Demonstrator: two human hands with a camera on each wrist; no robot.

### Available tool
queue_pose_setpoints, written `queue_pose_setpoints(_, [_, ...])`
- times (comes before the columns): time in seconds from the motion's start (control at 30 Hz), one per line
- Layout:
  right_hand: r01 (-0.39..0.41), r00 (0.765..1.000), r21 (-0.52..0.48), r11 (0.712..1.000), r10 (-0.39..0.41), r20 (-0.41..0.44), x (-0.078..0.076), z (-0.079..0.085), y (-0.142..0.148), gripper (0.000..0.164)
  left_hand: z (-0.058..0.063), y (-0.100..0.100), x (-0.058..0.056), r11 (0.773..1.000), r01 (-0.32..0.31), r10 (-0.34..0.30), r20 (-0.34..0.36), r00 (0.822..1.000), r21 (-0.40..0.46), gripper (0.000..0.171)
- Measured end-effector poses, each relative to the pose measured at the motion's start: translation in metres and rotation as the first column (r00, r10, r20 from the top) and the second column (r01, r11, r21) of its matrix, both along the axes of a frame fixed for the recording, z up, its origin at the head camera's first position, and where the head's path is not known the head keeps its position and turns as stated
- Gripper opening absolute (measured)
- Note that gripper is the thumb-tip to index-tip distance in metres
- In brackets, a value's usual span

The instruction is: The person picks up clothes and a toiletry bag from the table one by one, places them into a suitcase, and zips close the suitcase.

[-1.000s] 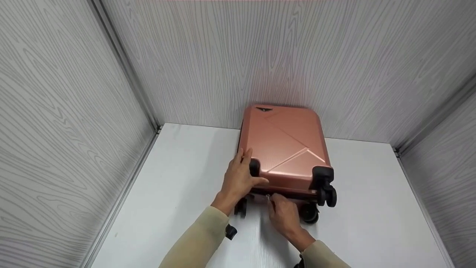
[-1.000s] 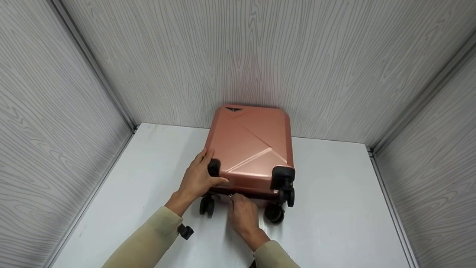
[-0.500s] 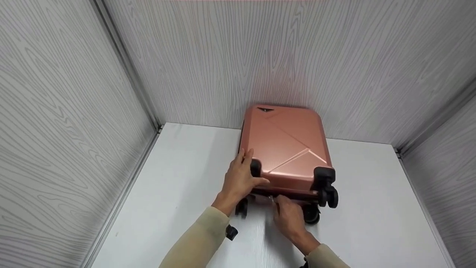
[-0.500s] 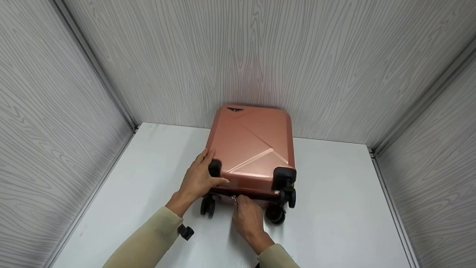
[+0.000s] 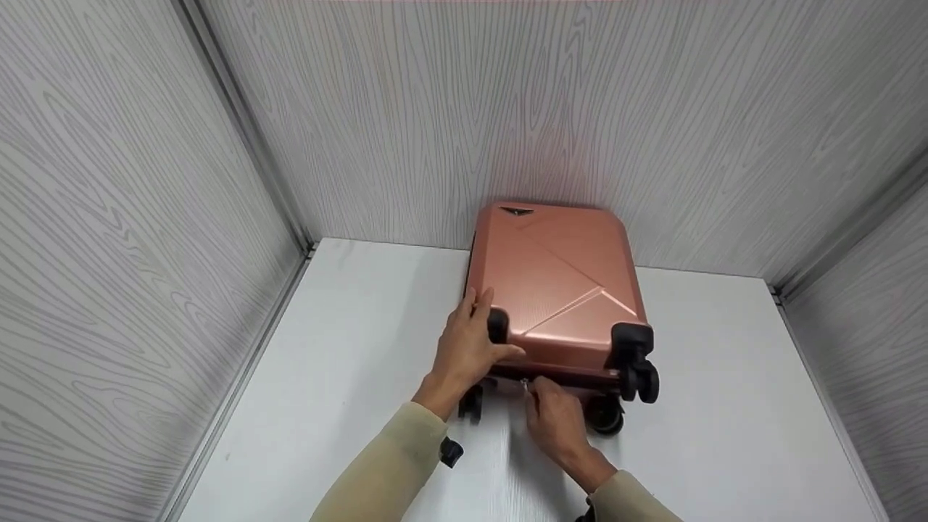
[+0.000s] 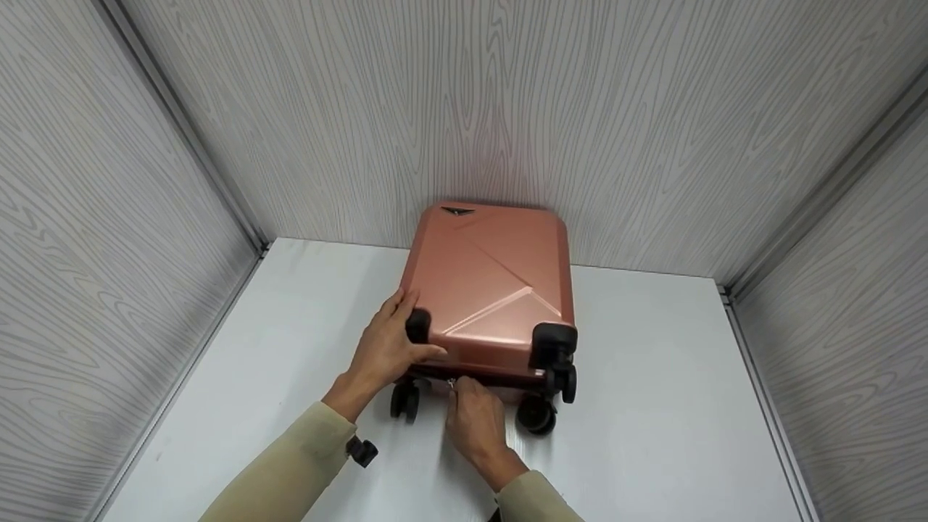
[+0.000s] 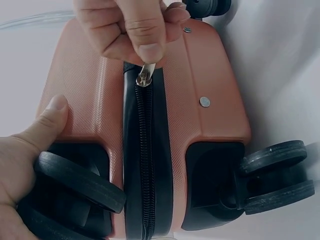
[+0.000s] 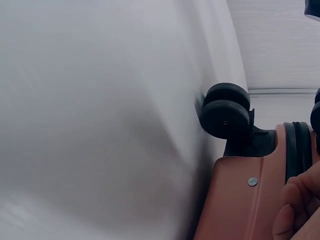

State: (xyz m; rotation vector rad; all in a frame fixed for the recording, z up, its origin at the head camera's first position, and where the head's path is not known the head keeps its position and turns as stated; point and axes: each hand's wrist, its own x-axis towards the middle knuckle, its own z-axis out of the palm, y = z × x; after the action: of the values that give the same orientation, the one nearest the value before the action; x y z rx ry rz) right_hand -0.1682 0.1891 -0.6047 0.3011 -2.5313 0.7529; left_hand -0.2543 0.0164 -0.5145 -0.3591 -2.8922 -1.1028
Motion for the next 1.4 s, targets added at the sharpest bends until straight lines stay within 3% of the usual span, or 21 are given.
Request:
queue_pose_setpoints(0.3, [0.034,0.999,0.027,0.999,-0.035,0.036,-0.001,0.001,-0.003,0.016,0.003,0.000,-0.002,1.000,0.010,-0.010,0.008,1.000,-0.009,0.120])
queue_pose_setpoints(0.53, [0.024,0.996,0.090,0.996,-0.031,0.080,0.005,0.012,0.015,0.011,0.000,0.000,0.000,1.000,0.026,-0.025,0.021,0.999,-0.010,0.120])
queue_pose_setpoints(0.63, [0.025,0.999,0.124,0.992,-0.029,0.030,0.007,0.022,0.028,0.006,0.001,0.001,0.001,0.999,0.035,-0.035,0.016,0.999,-0.023,0.119])
queue_pose_setpoints(0.73, [0.020,0.997,0.145,0.989,-0.009,-0.077,0.007,0.037,0.043,0.012,0.002,0.002,0.001,0.998,0.038,-0.038,0.016,0.999,-0.058,0.120])
queue_pose_setpoints(0.83, [0.024,0.979,0.167,0.986,0.011,-0.205,0.003,0.053,0.060,0.016,0.003,0.003,0.002,0.995,0.046,-0.045,0.019,0.999,-0.086,0.120])
queue_pose_setpoints(0.97, [0.083,0.944,0.176,0.981,-0.021,-0.328,-0.010,0.074,0.082,0.021,0.005,0.004,0.004,0.993,0.047,-0.047,0.006,0.999,-0.109,0.118])
queue_pose_setpoints(1.07, [0.125,0.942,0.168,0.978,-0.064,-0.329,-0.022,0.085,0.097,0.029,0.006,0.005,0.007,0.990,0.035,-0.039,-0.026,0.999,-0.136,0.113])
queue_pose_setpoints(1.2, [0.135,0.973,0.179,0.975,-0.096,-0.210,-0.036,0.091,0.110,0.045,0.009,0.008,0.015,0.985,0.007,-0.025,-0.104,0.994,-0.174,0.101])
queue_pose_setpoints(1.27, [0.123,0.987,0.186,0.975,-0.100,-0.129,-0.040,0.092,0.114,0.054,0.009,0.012,0.023,0.981,-0.018,-0.021,-0.198,0.980,-0.193,0.090])
queue_pose_setpoints(1.3, [0.117,0.991,0.189,0.975,-0.102,-0.087,-0.041,0.092,0.114,0.058,0.008,0.014,0.027,0.982,-0.029,-0.023,-0.271,0.962,-0.187,0.083])
queue_pose_setpoints(1.33, [0.111,0.994,0.189,0.976,-0.105,-0.043,-0.042,0.092,0.115,0.062,0.006,0.016,0.032,0.984,-0.040,-0.025,-0.349,0.937,-0.176,0.074])
queue_pose_setpoints(1.4, [0.096,0.993,0.181,0.979,-0.107,0.053,-0.044,0.092,0.114,0.068,0.002,0.022,0.042,0.991,-0.045,-0.024,-0.510,0.860,-0.122,0.050])
